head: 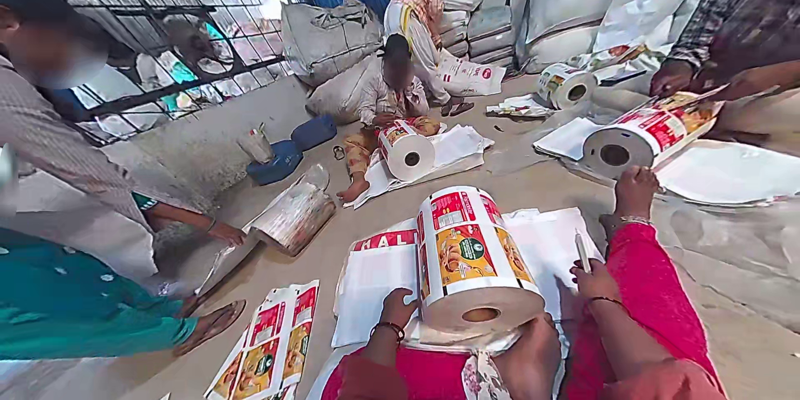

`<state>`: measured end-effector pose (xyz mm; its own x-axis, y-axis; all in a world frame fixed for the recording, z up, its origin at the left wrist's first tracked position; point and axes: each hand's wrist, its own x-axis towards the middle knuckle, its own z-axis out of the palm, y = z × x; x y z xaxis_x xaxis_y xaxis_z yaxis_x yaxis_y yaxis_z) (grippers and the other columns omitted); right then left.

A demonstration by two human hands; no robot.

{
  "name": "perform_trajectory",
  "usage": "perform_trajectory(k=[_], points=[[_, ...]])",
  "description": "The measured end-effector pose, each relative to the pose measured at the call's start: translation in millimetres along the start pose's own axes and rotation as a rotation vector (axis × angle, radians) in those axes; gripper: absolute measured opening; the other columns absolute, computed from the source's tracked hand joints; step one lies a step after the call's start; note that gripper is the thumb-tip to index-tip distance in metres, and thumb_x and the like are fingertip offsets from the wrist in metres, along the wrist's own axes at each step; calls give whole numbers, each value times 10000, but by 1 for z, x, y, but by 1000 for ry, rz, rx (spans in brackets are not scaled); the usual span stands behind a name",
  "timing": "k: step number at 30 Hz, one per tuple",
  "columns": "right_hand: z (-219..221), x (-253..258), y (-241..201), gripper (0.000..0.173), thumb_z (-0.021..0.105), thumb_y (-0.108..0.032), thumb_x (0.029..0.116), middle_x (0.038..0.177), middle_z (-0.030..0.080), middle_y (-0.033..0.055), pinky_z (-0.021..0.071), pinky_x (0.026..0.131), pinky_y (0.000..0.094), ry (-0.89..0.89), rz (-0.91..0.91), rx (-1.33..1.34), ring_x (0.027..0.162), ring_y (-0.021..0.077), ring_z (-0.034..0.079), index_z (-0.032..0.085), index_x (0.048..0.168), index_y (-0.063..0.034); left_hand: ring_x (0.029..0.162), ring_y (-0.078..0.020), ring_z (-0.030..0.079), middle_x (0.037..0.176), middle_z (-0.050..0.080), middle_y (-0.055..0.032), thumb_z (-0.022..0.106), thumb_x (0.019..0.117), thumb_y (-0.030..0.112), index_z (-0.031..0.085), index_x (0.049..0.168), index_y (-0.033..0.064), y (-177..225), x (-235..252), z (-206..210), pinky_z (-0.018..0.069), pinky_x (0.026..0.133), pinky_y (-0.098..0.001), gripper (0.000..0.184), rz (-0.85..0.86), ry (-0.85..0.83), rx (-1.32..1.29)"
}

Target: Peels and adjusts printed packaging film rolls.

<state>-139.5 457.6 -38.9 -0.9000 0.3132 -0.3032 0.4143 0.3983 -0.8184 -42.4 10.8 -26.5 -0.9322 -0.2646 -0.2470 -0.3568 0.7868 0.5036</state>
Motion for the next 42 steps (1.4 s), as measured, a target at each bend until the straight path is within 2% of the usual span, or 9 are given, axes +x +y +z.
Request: perform_trajectory(k=[1,5,9,17,23,28,32,34,42], points=[[11,3,7,386,566,-173,988,1162,707,180,560,867,526,147,-93,11,1016,323,700,594,1350,-44,1401,-316,508,1448,588,-168,702,962,363,658,1340,51,0,-1,2,370,1199,-492,492,-13,2,25],[-3,7,1,332,591,-143,1001,1129,701,202,529,879,595,34,-66,41,996,366,691,602,1322,-63,1394,-328,513,1442,596,-156,701,961,371,666,1338,76,0,-8,5,383,1184,-521,480,-42,-2,93],[4,15,17,322,622,-128,967,1016,723,192,551,769,567,147,-133,116,866,343,705,633,1274,-32,1394,-339,511,1429,605,-160,691,962,363,673,1329,79,1,-13,6,385,1180,-533,464,-39,5,126],[-26,-24,-15,345,527,-98,1047,1180,689,182,531,871,508,32,-3,179,1004,300,685,549,1383,-24,1395,-363,504,1429,607,-154,678,964,376,680,1329,109,6,-21,9,404,1137,-598,452,-63,-23,176],[-10,12,13,330,588,-104,996,1075,714,157,566,745,482,89,-37,199,859,273,701,594,1319,-33,1403,-365,493,1434,606,-140,662,969,409,686,1325,125,6,-20,9,407,1126,-617,456,-70,-32,187],[0,29,27,379,609,-100,966,1087,716,177,572,744,518,82,-68,207,866,311,707,580,1337,-29,1396,-364,504,1426,613,-140,664,969,393,695,1313,131,6,-19,8,415,1117,-628,433,-62,-30,177],[-9,10,13,349,570,-106,1021,1117,691,200,555,802,530,47,-72,168,912,328,693,555,1360,-23,1402,-355,496,1433,608,-128,661,974,398,692,1316,136,6,-18,7,408,1124,-622,432,-66,-36,162],[5,34,33,370,614,-112,964,1069,716,180,576,722,518,103,-107,168,844,306,710,587,1324,-31,1404,-354,496,1431,612,-123,666,966,410,698,1312,142,4,-16,8,409,1125,-621,438,-65,-36,157],[10,52,41,398,628,-88,949,1098,710,153,570,701,490,77,-51,199,831,275,701,573,1341,-48,1420,-364,471,1447,598,-115,659,966,403,690,1322,157,5,-15,9,404,1113,-646,434,-92,-63,159]])
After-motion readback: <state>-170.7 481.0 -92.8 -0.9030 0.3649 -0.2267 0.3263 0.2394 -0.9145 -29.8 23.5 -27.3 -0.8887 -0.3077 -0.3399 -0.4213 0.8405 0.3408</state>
